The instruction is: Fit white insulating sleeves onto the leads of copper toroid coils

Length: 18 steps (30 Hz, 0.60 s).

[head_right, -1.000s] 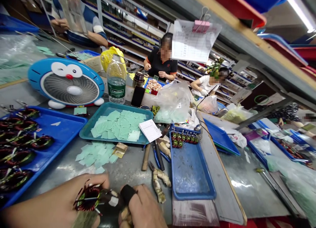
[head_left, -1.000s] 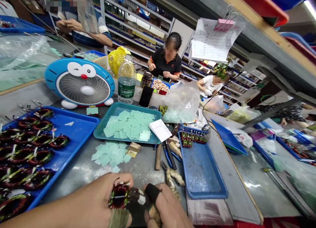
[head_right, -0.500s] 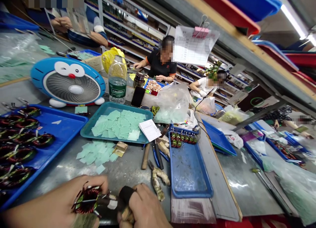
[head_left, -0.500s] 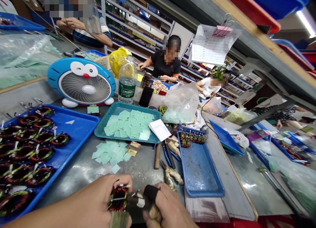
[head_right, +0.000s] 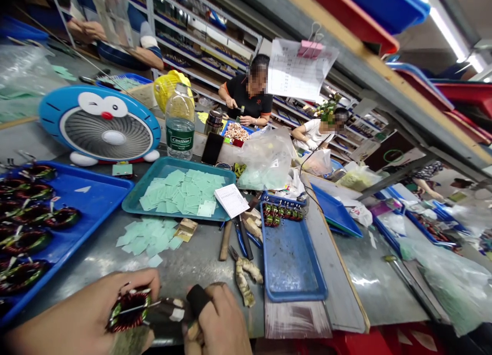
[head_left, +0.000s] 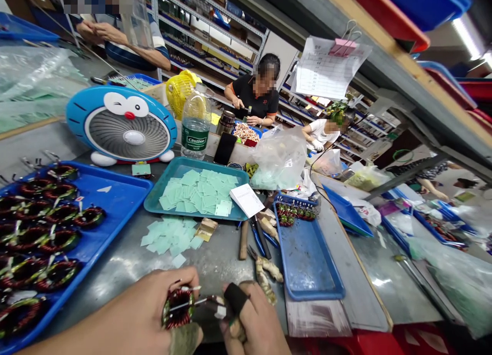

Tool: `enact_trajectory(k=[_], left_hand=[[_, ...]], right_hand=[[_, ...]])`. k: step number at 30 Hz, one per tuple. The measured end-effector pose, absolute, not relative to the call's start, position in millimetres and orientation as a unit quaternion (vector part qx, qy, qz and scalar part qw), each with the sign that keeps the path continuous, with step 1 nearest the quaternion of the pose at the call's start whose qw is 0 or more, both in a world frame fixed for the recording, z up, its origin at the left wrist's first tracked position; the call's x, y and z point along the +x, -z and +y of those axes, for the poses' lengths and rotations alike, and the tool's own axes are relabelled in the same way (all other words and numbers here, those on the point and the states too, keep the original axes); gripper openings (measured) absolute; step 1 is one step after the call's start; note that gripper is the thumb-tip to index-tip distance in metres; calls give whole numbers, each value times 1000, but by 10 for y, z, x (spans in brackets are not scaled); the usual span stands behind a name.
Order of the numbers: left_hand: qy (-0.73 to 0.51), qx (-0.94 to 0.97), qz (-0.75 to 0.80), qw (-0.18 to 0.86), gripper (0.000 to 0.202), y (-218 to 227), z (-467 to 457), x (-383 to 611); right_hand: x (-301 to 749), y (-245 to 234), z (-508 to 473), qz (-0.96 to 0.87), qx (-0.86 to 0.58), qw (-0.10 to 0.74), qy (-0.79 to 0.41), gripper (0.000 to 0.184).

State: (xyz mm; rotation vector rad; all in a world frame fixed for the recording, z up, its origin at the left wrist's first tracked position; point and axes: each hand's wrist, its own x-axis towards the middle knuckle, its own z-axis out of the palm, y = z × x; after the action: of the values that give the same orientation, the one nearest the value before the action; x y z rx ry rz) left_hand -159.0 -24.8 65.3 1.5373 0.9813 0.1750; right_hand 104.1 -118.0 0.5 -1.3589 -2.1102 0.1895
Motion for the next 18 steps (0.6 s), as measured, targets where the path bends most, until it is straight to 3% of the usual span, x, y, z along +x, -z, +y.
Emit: enact_trajectory(k=[5,9,13,18], left_hand=[[-69,670,424,606,23,-636,-256,-1528],[-80,670,420,607,30,-571,-238,-1559],[-79,685,427,585,29,-542,-239,-1604],[-83,688,424,583,29,-533,-241,-1580]], right_hand=[[1119,62,-1213,-805,-516,290,-46,70],[995,163,-1226,-768,-552,323,-18,65],[978,82,-1188,-767,-534,353,-47,70],[1160,-96,-1161,-796,-508,326,-41,74]])
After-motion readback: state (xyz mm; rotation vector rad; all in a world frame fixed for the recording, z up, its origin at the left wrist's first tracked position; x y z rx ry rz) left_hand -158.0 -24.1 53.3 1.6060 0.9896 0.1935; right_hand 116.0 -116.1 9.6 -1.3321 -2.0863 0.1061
